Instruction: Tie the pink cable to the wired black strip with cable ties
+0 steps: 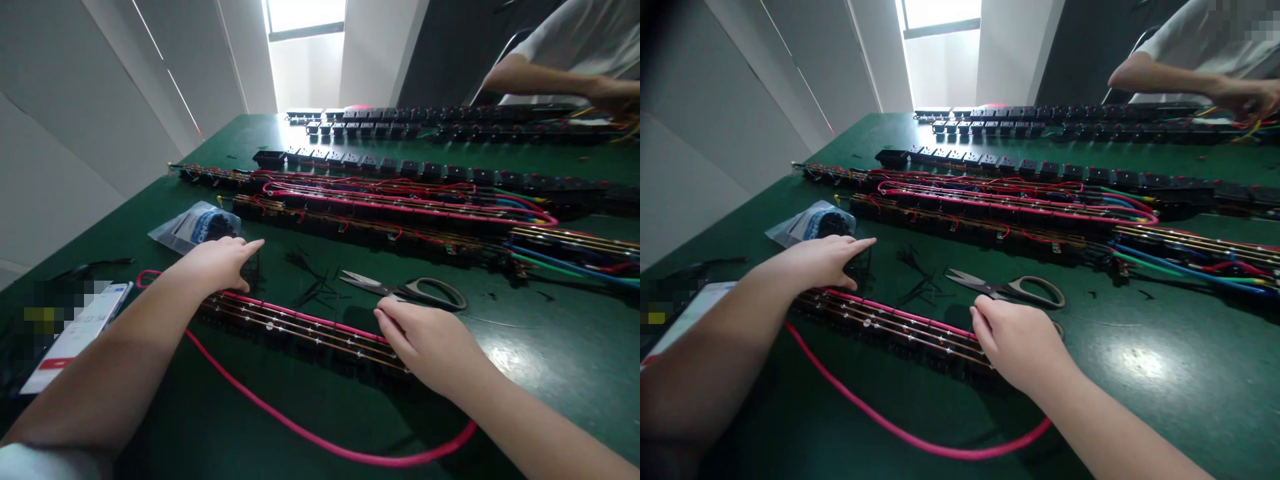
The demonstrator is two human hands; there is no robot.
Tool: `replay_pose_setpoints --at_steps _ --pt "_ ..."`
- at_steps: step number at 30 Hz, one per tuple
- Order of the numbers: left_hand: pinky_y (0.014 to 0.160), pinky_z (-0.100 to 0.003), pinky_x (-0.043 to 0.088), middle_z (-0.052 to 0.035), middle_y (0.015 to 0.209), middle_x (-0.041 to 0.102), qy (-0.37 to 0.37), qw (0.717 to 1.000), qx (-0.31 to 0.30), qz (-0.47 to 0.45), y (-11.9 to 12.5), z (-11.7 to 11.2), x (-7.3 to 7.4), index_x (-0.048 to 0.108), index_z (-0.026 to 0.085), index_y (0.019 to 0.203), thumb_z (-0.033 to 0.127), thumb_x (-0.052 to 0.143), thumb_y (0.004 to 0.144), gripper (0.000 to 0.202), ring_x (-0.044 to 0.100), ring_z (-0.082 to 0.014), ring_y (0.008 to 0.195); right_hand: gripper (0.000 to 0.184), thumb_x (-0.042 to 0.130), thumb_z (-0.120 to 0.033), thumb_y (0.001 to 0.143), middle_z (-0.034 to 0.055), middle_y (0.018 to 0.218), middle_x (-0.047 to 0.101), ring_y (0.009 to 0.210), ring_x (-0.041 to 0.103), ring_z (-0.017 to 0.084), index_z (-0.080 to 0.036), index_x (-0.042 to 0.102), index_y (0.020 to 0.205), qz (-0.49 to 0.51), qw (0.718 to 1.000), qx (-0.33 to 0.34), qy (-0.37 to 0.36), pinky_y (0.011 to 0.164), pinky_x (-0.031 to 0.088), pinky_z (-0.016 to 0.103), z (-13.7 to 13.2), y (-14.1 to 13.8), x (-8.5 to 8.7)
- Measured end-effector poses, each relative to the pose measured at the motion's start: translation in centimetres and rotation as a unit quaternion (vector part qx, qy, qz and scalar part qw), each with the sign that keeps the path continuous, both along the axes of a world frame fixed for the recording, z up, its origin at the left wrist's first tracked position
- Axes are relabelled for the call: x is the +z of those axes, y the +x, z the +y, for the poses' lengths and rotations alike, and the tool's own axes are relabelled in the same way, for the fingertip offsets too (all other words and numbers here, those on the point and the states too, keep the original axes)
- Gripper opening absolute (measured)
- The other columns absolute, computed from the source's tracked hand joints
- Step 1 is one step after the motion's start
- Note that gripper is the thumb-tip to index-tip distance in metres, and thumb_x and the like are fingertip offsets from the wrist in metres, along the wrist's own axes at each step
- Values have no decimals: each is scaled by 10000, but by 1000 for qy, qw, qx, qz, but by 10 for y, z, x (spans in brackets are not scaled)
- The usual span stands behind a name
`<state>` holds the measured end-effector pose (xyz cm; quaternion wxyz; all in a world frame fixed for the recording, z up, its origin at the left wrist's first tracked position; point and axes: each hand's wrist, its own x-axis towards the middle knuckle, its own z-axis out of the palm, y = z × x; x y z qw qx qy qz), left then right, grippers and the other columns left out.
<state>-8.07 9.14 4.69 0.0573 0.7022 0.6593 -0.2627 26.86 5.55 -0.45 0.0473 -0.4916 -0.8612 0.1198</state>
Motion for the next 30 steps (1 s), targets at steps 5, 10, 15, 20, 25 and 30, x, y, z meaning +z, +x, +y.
replay_pose_setpoints --at_steps 5,10,15,20,25,30 --pt "1094 -378 537 -130 1562 599 -11 999 -37 -13 -2 5 1 559 259 1557 352 804 858 747 611 -335 1396 359 405 -356 1066 38 749 742 641 682 198 -249 617 798 7 1000 5 -1 567 321 324 0 1 -1" --pt "1009 -368 561 -103 1337 721 4 992 -110 -61 7 10 -3 724 230 1291 313 711 947 354 705 -301 1216 375 396 -365 1068 33 728 730 633 673 196 -248 605 780 13 1000 6 1 563 315 326 0 1 0" --pt "882 -311 551 -59 1146 757 15 982 -156 -108 18 8 -7 736 230 1118 215 601 1000 180 737 -241 1055 359 397 -364 1065 31 759 748 660 694 208 -253 627 813 14 1000 5 -3 571 321 320 1 1 -2" --pt "854 -306 538 -64 1110 755 22 975 -177 -132 25 3 -8 727 219 1054 192 566 1017 168 734 -235 1029 353 401 -363 1061 33 765 750 680 709 211 -254 643 827 19 1000 7 -6 577 332 318 1 1 -2" --pt "854 -293 542 -41 1110 765 10 973 -178 -148 35 -3 -8 718 223 1022 184 589 997 137 734 -217 1016 359 400 -370 1053 38 748 736 634 678 202 -251 616 791 23 1000 6 -8 569 337 317 2 1 -1" --pt "842 -288 547 -43 1091 772 5 981 -148 -124 39 -7 -8 711 225 1032 180 574 988 151 738 -218 1009 369 392 -379 1047 45 752 734 636 672 204 -251 607 776 23 1000 2 -12 577 343 319 1 0 -1"
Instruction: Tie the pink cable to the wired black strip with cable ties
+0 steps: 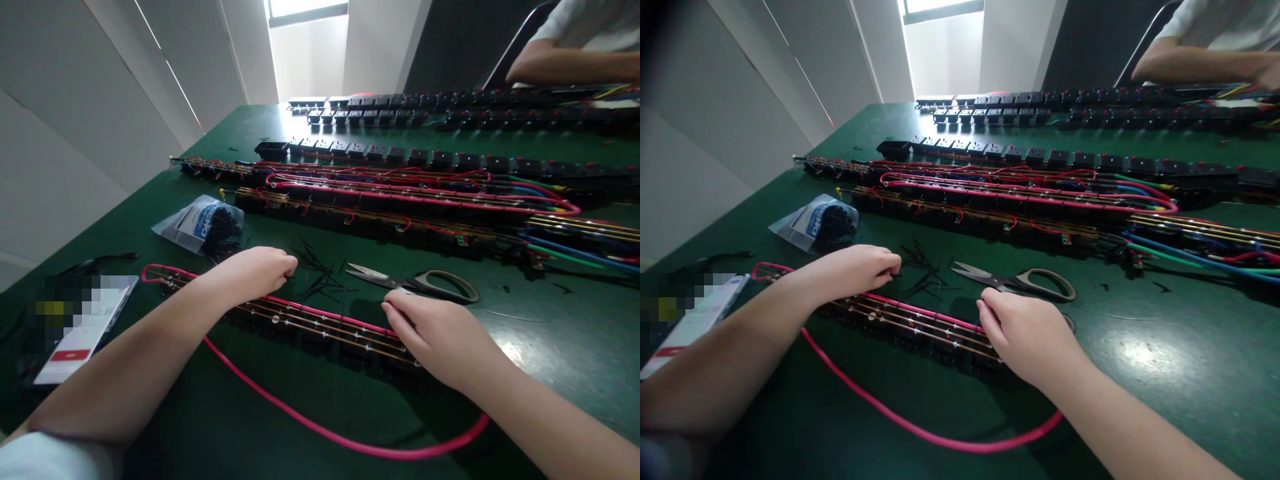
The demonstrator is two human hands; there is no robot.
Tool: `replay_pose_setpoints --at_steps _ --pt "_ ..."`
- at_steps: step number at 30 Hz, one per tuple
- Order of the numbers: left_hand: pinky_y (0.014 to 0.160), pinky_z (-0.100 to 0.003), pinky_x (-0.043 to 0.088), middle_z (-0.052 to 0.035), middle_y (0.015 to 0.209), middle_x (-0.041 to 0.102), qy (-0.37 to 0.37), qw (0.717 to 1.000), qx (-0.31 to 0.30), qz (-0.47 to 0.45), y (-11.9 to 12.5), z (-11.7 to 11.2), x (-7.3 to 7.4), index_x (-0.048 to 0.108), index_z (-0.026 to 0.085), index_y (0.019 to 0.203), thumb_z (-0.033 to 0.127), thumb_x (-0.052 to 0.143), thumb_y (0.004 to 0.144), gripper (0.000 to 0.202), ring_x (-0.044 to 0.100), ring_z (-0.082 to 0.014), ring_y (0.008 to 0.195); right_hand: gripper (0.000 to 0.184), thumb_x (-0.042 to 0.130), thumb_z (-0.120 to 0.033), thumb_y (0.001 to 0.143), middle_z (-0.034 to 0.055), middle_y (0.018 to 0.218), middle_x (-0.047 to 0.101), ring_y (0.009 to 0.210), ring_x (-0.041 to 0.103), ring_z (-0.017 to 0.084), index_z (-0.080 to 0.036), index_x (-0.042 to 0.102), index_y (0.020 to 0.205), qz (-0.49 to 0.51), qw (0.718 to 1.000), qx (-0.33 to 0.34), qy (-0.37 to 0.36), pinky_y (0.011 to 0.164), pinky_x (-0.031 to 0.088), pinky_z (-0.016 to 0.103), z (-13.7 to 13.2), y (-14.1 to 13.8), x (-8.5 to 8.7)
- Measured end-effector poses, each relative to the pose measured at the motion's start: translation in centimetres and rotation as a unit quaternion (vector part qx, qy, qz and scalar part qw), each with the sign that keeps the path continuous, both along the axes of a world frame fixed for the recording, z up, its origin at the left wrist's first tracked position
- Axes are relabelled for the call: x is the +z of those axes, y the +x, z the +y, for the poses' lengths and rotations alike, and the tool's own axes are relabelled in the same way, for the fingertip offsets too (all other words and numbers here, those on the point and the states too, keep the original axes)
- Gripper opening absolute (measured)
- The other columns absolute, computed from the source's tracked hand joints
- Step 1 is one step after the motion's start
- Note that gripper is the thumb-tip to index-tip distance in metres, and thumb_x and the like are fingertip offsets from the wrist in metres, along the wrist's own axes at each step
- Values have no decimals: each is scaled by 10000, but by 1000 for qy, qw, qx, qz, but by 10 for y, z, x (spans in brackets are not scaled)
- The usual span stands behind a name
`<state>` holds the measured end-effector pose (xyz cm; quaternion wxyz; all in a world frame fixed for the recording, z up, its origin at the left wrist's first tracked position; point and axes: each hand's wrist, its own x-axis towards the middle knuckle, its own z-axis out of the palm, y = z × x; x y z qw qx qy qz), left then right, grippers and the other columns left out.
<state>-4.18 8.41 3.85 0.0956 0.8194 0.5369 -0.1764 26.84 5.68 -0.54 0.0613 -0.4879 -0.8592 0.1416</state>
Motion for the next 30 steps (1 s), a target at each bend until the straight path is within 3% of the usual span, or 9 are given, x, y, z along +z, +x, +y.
replay_pose_setpoints --at_steps 7,12,16,18,20,25,30 --pt "842 -342 577 -113 1110 782 13 992 94 84 -18 8 -3 723 197 1060 144 528 956 227 756 -280 1024 369 405 -383 1043 45 744 731 636 668 208 -250 601 760 1 1000 -2 0 569 323 321 0 0 0" --pt "851 -344 586 -107 1087 781 2 988 115 100 -24 8 1 721 199 1075 177 581 940 195 756 -283 1010 379 404 -380 1048 44 739 729 622 665 201 -247 599 752 5 1000 3 2 564 319 324 1 -1 -1" --pt "923 -342 581 -130 1292 725 23 990 106 85 -26 8 2 607 189 1345 277 647 944 413 714 -290 1172 380 403 -377 1049 41 730 726 625 661 198 -247 595 748 8 1000 6 6 562 322 322 1 0 -1" --pt "964 -349 573 -150 1363 689 34 991 104 81 -28 9 1 583 170 1380 300 655 932 473 681 -301 1251 385 401 -379 1051 38 726 725 623 659 195 -247 597 747 10 1000 9 8 562 323 322 0 1 0" --pt "954 -332 572 -134 1310 716 35 991 103 80 -30 12 -1 644 171 1290 289 636 923 386 701 -281 1199 387 401 -379 1052 39 724 725 618 657 194 -246 601 747 12 1000 11 9 560 319 325 0 1 0" --pt "774 -298 568 -92 1049 784 28 990 99 93 -31 17 -1 744 202 1003 208 589 875 201 744 -242 944 383 408 -387 1049 35 713 712 603 641 194 -248 592 743 9 1000 8 5 559 312 326 1 1 -1" --pt "703 -280 542 -82 972 791 4 991 80 107 -26 16 6 760 206 939 173 591 851 193 738 -229 868 384 400 -392 1044 37 715 709 612 642 197 -248 589 743 9 1000 7 7 565 317 324 1 1 -2"
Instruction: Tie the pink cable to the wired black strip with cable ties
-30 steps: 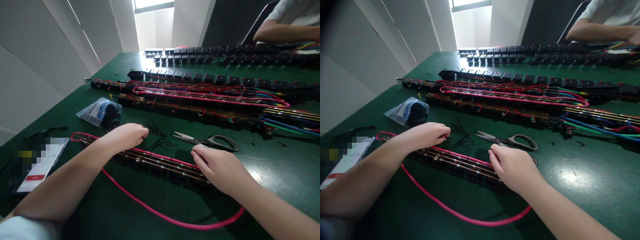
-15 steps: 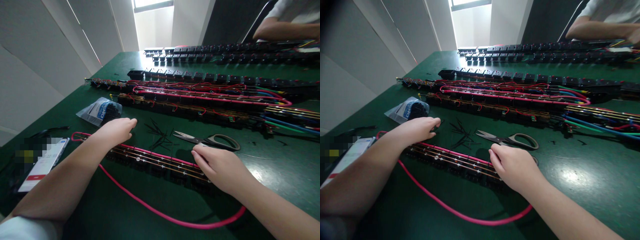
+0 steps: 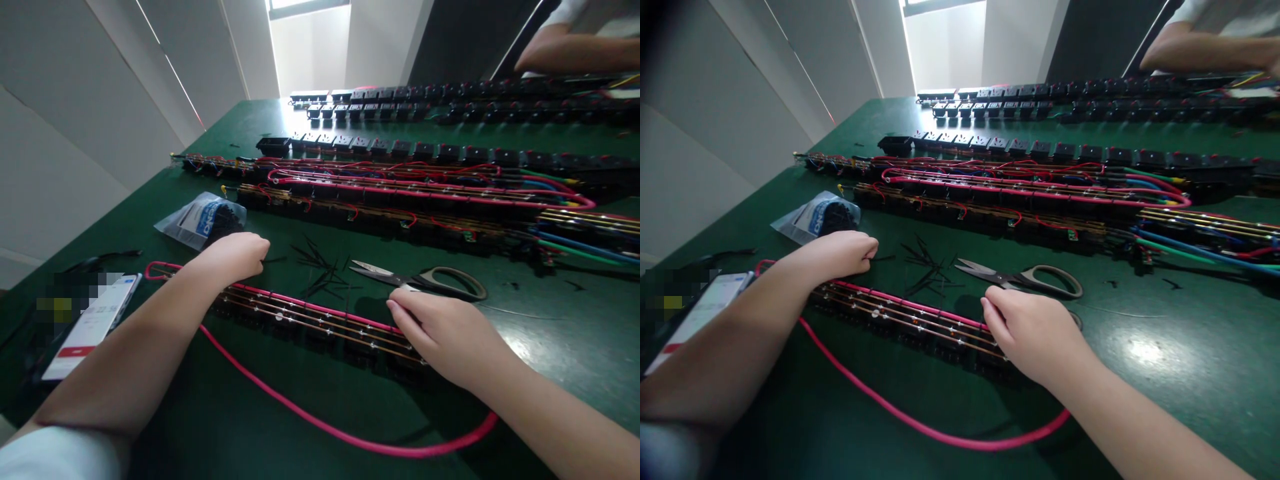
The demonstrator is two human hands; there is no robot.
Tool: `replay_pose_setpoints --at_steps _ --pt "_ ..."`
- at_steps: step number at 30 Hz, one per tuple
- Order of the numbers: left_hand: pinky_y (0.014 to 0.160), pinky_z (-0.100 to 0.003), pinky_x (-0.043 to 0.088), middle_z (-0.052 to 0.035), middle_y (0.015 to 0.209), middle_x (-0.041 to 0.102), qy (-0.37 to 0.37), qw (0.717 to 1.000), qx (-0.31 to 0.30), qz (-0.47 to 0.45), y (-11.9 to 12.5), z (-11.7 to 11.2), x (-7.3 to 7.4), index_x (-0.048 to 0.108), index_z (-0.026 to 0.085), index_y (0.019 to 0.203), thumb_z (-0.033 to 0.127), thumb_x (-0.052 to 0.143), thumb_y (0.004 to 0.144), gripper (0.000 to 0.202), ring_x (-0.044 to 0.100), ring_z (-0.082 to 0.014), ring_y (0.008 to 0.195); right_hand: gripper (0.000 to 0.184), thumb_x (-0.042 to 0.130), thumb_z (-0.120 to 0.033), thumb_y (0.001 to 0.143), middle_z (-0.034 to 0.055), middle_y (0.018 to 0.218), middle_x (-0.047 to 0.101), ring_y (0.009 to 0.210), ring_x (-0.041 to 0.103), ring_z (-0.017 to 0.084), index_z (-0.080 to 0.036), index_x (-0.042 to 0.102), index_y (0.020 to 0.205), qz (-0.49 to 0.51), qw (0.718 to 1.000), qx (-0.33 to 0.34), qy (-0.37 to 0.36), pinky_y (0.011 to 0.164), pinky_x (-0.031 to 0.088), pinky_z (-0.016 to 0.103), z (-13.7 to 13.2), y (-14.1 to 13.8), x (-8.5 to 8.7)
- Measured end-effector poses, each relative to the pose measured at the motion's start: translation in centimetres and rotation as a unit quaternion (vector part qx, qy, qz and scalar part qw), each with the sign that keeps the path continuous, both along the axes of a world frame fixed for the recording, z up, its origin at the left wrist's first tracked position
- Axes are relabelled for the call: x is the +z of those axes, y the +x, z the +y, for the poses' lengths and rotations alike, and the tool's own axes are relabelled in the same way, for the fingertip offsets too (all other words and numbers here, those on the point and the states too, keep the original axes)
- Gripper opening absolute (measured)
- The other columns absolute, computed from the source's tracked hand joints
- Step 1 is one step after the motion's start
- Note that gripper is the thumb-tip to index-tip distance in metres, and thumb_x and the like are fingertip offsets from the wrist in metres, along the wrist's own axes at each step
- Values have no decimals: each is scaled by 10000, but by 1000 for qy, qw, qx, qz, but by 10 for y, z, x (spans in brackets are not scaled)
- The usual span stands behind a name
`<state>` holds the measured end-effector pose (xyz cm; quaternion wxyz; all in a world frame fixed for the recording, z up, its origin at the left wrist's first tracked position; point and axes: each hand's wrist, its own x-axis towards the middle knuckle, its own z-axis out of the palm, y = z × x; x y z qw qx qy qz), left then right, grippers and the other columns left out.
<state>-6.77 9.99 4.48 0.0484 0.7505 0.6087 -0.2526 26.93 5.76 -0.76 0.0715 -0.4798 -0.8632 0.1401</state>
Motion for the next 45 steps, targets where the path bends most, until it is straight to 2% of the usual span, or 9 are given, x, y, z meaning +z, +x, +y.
replay_pose_setpoints --at_steps 5,10,17,21,24,27,32,37,45 --pt "646 -277 513 -73 917 776 -24 1000 -15 -3 11 -7 6 745 207 879 146 610 834 154 726 -222 808 382 406 -394 1043 34 700 700 609 638 199 -249 575 733 4 1000 2 4 560 318 322 0 0 0" --pt "662 -301 519 -89 886 754 -18 999 -28 -24 15 -10 2 731 191 868 130 624 839 127 731 -245 810 383 404 -388 1046 36 710 712 600 641 197 -249 593 743 8 1000 5 7 555 321 328 0 -1 1" --pt "924 -272 525 -34 1189 730 -16 987 -101 -123 24 -11 -2 698 242 1077 227 591 983 144 702 -199 1089 394 402 -390 1050 39 710 717 593 642 192 -247 599 740 8 1000 9 6 551 323 330 0 0 1" --pt "973 -352 534 -67 1289 707 -13 993 -70 -96 17 -14 5 656 250 1260 331 654 974 298 690 -264 1167 395 396 -396 1049 41 726 719 609 647 196 -247 599 745 7 1000 6 -1 561 321 329 0 1 1" --pt "886 -395 559 -107 1261 722 -22 998 -27 -53 7 -16 10 657 229 1299 378 724 912 420 719 -321 1095 381 400 -388 1043 40 722 715 614 647 199 -248 593 745 5 1000 5 -3 562 312 332 0 0 0" --pt "795 -353 556 -101 1220 751 -37 999 -4 -29 2 -15 11 658 239 1314 361 758 873 468 741 -312 1041 371 411 -380 1039 37 706 703 607 635 196 -248 582 737 5 1000 7 0 557 302 333 1 0 -1" --pt "679 -275 506 -62 1136 785 -45 999 -2 -24 4 -13 6 684 265 1234 272 678 904 330 754 -237 926 374 409 -378 1044 37 711 711 605 633 193 -247 594 746 8 1000 12 6 552 300 337 1 1 -2" --pt "648 -292 486 -56 1011 786 -25 999 -11 -21 8 -10 4 721 243 1070 210 611 911 196 741 -244 880 394 393 -389 1052 42 721 723 603 638 191 -247 594 745 8 1000 11 6 556 310 336 0 1 -2" --pt "730 -310 507 -57 1018 768 20 998 -58 -31 13 -12 3 742 236 973 224 558 942 186 731 -248 924 377 409 -387 1043 41 719 719 611 645 198 -247 600 749 3 1000 7 -2 554 305 331 0 0 -1"
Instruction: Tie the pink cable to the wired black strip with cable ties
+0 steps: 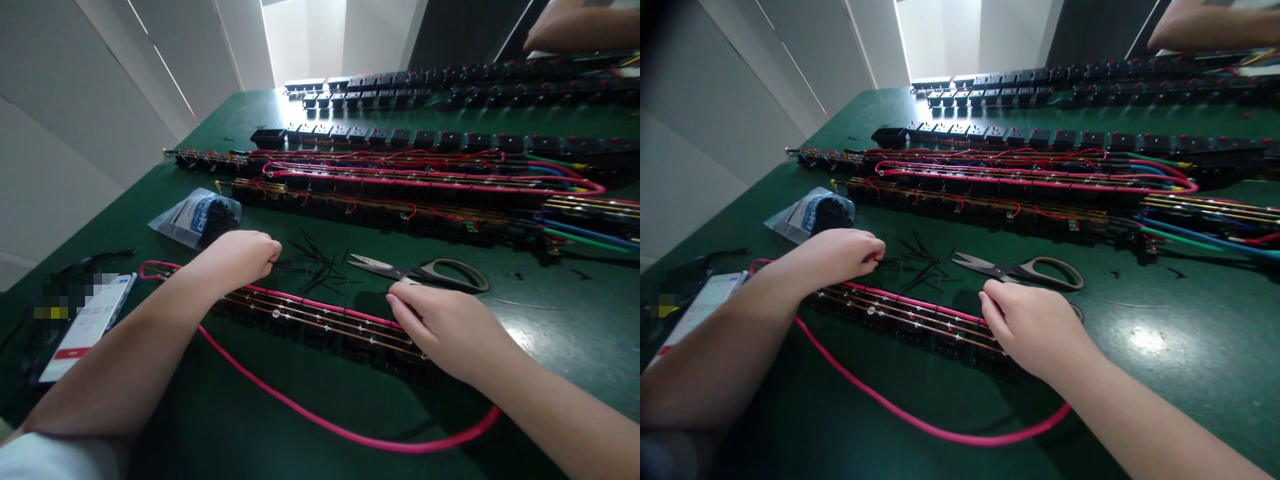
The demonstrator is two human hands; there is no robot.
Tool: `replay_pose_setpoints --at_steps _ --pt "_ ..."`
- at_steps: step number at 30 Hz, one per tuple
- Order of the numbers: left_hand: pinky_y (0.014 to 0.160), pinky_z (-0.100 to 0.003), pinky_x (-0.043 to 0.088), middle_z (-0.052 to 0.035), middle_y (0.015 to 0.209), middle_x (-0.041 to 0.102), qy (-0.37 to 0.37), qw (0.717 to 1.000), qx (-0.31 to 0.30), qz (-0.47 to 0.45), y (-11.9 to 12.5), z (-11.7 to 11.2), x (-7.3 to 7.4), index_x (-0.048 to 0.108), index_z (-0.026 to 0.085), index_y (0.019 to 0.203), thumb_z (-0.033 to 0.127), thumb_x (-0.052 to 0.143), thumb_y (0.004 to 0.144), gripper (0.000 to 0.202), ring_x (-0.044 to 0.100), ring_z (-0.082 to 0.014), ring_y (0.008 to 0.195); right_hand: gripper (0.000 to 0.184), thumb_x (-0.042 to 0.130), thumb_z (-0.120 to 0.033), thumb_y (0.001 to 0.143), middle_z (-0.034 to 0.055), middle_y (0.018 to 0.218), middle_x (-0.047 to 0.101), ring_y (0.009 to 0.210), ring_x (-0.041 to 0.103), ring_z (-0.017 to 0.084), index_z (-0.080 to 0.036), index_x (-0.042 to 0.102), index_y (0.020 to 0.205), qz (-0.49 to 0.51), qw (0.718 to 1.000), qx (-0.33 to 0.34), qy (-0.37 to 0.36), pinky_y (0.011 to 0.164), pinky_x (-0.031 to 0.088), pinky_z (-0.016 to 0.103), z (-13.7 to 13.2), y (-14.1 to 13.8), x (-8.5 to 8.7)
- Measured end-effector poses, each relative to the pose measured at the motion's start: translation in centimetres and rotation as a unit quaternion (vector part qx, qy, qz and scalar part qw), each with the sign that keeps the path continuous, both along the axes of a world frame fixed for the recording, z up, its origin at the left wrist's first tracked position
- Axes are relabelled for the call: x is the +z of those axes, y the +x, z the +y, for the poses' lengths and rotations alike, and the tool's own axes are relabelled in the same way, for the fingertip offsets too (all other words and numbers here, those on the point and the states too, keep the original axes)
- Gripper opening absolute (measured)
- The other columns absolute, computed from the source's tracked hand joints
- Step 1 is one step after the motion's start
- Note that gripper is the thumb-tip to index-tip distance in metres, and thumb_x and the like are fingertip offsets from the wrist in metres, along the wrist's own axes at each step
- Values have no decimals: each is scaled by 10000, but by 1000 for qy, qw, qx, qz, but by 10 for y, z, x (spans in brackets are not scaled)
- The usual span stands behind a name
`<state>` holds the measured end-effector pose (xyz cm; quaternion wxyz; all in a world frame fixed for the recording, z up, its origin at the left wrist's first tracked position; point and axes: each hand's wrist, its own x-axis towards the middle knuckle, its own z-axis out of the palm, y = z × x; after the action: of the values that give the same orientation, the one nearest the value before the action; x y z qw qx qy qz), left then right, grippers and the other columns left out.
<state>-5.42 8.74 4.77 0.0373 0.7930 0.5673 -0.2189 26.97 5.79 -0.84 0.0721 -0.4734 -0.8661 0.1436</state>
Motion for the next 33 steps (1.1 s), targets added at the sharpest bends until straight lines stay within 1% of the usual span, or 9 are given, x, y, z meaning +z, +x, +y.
replay_pose_setpoints --at_steps 6,9,15,20,23,26,29,31,33 --pt "817 -307 518 -39 1098 748 32 998 -50 -34 6 -4 3 746 233 989 278 567 1018 187 721 -228 1013 374 407 -375 1042 42 712 714 611 640 195 -246 592 743 3 1000 -1 3 556 316 324 0 0 1" --pt "834 -303 517 -34 1116 746 41 996 -63 -45 7 -5 4 761 237 1005 293 581 1033 190 719 -223 1033 376 408 -373 1042 40 705 712 590 628 187 -245 598 744 4 1000 2 4 545 310 326 0 0 1" --pt "820 -314 528 -29 1111 762 59 994 -69 -63 7 -6 3 789 237 1007 274 576 1040 219 733 -233 1031 376 397 -386 1033 47 719 715 630 652 217 -248 592 743 -2 1000 -2 5 555 322 333 0 -1 1" --pt "795 -332 528 -28 1093 776 66 993 -65 -67 7 -6 1 786 239 995 259 562 1045 231 742 -247 1009 371 395 -385 1029 44 718 714 620 657 220 -251 596 747 -4 1000 -5 -3 545 317 327 -1 -2 1" --pt "767 -336 522 -40 1060 773 96 990 -74 -73 6 -7 1 760 221 982 255 543 1047 229 740 -250 966 370 399 -386 1029 43 720 717 614 655 219 -252 602 751 -3 1000 -8 -6 539 315 321 -1 -2 1" --pt "753 -346 521 -60 993 763 174 976 -97 -92 4 -8 1 722 193 994 251 505 1055 232 729 -255 910 376 394 -393 1026 47 729 722 620 654 218 -250 616 759 -1 1000 -9 -9 545 317 317 -1 -1 2" --pt "769 -357 525 -69 944 755 246 952 -127 -128 7 -13 6 702 175 999 223 485 1048 228 713 -256 886 378 401 -395 1016 55 730 722 624 653 222 -245 624 750 0 1000 -11 -15 549 308 321 0 -2 4" --pt "761 -361 517 -72 929 752 279 934 -150 -164 16 -23 12 701 164 994 203 473 1051 238 696 -248 856 378 415 -399 1010 56 717 713 619 644 221 -243 622 735 3 1000 -14 -21 548 296 324 0 -2 4" --pt "768 -349 508 -66 937 750 274 914 -182 -237 32 -41 19 697 162 993 196 484 1064 226 679 -230 858 378 434 -411 1004 53 704 703 621 631 219 -242 614 718 7 999 -21 -30 555 290 325 0 -4 3"
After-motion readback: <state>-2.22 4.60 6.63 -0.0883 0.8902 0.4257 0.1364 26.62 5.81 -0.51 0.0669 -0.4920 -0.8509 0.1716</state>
